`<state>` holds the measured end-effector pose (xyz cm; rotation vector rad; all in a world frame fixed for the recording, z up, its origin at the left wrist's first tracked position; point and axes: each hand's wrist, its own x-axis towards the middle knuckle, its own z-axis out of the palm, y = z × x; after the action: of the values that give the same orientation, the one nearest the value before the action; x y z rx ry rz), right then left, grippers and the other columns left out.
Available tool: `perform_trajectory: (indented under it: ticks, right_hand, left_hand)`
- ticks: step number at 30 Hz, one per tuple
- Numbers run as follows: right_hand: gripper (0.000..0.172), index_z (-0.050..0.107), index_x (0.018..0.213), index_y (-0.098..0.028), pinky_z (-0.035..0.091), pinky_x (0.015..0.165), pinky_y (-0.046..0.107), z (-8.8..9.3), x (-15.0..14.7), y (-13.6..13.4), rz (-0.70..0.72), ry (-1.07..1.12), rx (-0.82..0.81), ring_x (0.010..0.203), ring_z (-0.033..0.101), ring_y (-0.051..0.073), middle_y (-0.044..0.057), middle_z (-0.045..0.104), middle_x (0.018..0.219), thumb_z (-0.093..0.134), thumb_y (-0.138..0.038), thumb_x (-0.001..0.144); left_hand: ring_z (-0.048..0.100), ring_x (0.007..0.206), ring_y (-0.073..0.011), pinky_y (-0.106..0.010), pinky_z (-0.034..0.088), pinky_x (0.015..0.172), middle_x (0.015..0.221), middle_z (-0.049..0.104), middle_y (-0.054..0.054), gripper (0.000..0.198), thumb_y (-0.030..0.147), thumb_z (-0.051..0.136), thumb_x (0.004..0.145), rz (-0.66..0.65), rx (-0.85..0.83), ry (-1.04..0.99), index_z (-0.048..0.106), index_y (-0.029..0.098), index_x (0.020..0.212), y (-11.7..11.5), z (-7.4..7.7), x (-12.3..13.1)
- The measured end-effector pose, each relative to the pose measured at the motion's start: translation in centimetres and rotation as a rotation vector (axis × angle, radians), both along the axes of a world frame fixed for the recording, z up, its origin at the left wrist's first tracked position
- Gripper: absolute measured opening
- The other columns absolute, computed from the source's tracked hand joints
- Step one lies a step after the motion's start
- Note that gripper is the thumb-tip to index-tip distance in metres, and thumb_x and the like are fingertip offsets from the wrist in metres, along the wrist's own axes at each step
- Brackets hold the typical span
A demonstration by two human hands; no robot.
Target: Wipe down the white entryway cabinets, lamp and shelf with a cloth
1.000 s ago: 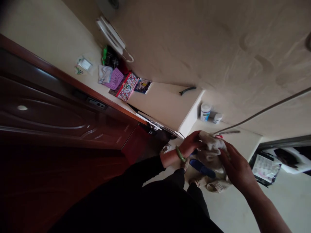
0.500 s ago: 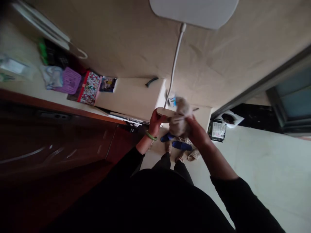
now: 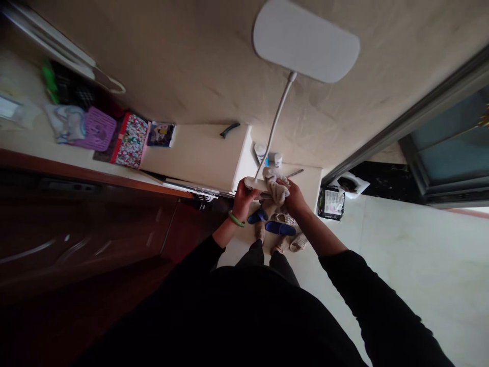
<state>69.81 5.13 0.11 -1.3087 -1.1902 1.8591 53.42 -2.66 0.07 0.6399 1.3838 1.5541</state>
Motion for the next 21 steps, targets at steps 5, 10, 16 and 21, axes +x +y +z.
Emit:
perform_trajectory:
  ticks: [5,10,16,21]
  right_hand:
    - [0.080,0.067,0.121,-0.020,0.059,0.089,0.040,1.6,0.3,-1.6,0.079,-0.129,0.083,0.097,0.071,0.027,0.007,0.077,0.103,0.090,-0.070,0.063]
    - [0.083,0.063,0.113,-0.020,0.057,0.074,0.034,1.9,0.4,-1.5,-0.039,0.068,-0.131,0.081,0.068,0.022,0.006,0.075,0.097,0.089,-0.076,0.057]
    - [0.057,0.072,0.103,-0.020,0.061,0.083,0.039,-0.4,1.8,-0.4,0.030,-0.117,0.242,0.093,0.076,0.030,0.013,0.079,0.101,0.076,-0.069,0.076]
    - [0.047,0.077,0.116,-0.022,0.066,0.093,0.043,-1.9,2.9,0.0,0.145,-0.147,0.456,0.106,0.078,0.034,0.016,0.080,0.114,0.068,-0.058,0.087]
  left_hand:
    - [0.064,0.092,-0.0174,-0.032,0.055,0.085,0.098,0.070,0.000,0.076,0.063,0.108,0.058,-0.005,-0.006,-0.020,0.066,0.023,0.107,0.0,-0.2,0.2]
    - [0.061,0.086,-0.0162,-0.030,0.054,0.078,0.095,0.069,0.000,0.077,0.063,0.109,0.055,-0.053,-0.053,-0.091,0.067,0.023,0.105,0.1,-0.1,0.8]
    - [0.060,0.082,-0.0173,-0.031,0.052,0.077,0.091,0.069,-0.002,0.072,0.069,0.104,0.060,-0.013,-0.034,-0.123,0.068,0.022,0.101,0.1,0.1,1.9]
    - [0.051,0.075,-0.0185,-0.034,0.044,0.071,0.080,0.058,-0.002,0.061,0.083,0.073,0.085,0.156,-0.076,0.099,0.062,0.023,0.085,1.0,0.3,1.5]
